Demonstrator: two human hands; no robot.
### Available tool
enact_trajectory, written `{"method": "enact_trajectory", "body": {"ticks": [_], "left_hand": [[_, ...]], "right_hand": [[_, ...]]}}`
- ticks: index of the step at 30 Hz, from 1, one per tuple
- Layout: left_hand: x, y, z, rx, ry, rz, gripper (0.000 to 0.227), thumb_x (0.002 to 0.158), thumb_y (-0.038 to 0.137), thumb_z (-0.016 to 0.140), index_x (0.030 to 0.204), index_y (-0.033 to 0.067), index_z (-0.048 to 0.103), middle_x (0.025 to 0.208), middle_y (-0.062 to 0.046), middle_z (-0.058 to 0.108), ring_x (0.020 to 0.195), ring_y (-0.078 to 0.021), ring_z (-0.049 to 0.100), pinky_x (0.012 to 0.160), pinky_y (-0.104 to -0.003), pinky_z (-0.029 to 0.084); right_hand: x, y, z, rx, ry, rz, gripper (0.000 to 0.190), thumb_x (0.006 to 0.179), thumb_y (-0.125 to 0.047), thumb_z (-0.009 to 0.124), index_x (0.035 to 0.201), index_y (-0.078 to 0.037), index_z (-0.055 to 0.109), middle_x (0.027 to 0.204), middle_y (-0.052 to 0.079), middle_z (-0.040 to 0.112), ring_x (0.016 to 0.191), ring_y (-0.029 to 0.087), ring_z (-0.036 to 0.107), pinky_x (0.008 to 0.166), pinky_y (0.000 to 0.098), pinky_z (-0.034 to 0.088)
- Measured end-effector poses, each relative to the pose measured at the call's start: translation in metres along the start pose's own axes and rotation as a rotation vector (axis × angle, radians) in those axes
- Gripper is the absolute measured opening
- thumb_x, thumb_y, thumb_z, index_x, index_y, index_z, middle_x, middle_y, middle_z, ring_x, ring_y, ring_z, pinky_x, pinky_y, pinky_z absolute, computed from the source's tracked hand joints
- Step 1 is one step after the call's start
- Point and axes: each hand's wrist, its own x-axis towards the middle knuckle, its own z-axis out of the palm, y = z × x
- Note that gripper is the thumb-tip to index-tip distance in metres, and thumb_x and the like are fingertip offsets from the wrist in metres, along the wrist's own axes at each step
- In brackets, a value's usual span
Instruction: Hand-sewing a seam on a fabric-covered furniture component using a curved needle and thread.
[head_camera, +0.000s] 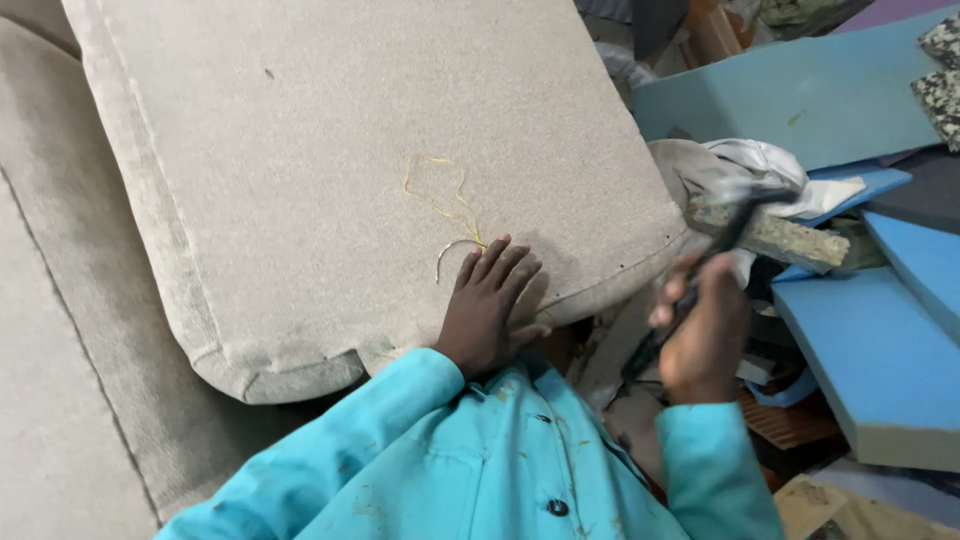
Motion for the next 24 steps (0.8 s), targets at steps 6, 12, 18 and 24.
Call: {"method": "enact_trajectory", "body": {"ticks": [6, 12, 18, 24], "left_hand": [[0.0, 0.0, 0.037, 0.276, -0.189, -0.011, 0.124, 0.09, 0.085, 0.086, 0.188, 0.0184, 0.05, 0.203, -0.014, 0.04, 0.194, -0.0411, 0.02, 0.154, -0.071, 0.011], [-0.011, -0.009, 0.071, 0.432, -0.275, -0.033, 0.124, 0.105, 0.075, 0.081, 0.199, 0.0161, 0.027, 0.21, -0.015, 0.025, 0.195, -0.0398, 0.014, 0.156, -0.07, 0.004], [-0.019, -0.004, 0.098, 0.509, -0.195, -0.138, 0.108, 0.117, 0.066, 0.064, 0.203, 0.0175, 0.02, 0.212, -0.014, 0.016, 0.196, -0.0363, 0.014, 0.156, -0.064, 0.009], [-0.014, 0.012, 0.089, 0.599, -0.156, -0.171, 0.137, 0.098, 0.098, 0.058, 0.203, 0.0196, 0.017, 0.212, -0.016, 0.015, 0.196, -0.0398, 0.013, 0.155, -0.068, 0.011]], "right_hand": [[0.041, -0.037, 0.059, 0.496, -0.021, 0.087, 0.094, 0.082, -0.106, 0.046, 0.101, -0.018, 0.072, 0.063, -0.003, 0.036, 0.049, 0.021, 0.053, 0.053, 0.0276, 0.046], [0.075, 0.022, 0.113, 0.387, -0.191, 0.137, 0.09, 0.103, -0.103, 0.036, 0.079, -0.018, 0.059, 0.055, -0.005, 0.03, 0.039, 0.014, 0.043, 0.043, 0.0289, 0.035], [0.092, 0.047, 0.129, 0.3, -0.381, 0.087, 0.089, 0.114, -0.095, 0.04, 0.093, -0.012, 0.067, 0.056, 0.0, 0.035, 0.038, 0.017, 0.045, 0.043, 0.0318, 0.041], [0.095, 0.071, 0.138, 0.186, -0.627, 0.104, 0.076, 0.128, -0.077, 0.041, 0.091, -0.014, 0.062, 0.06, 0.0, 0.045, 0.044, 0.017, 0.055, 0.051, 0.0315, 0.053]]}}
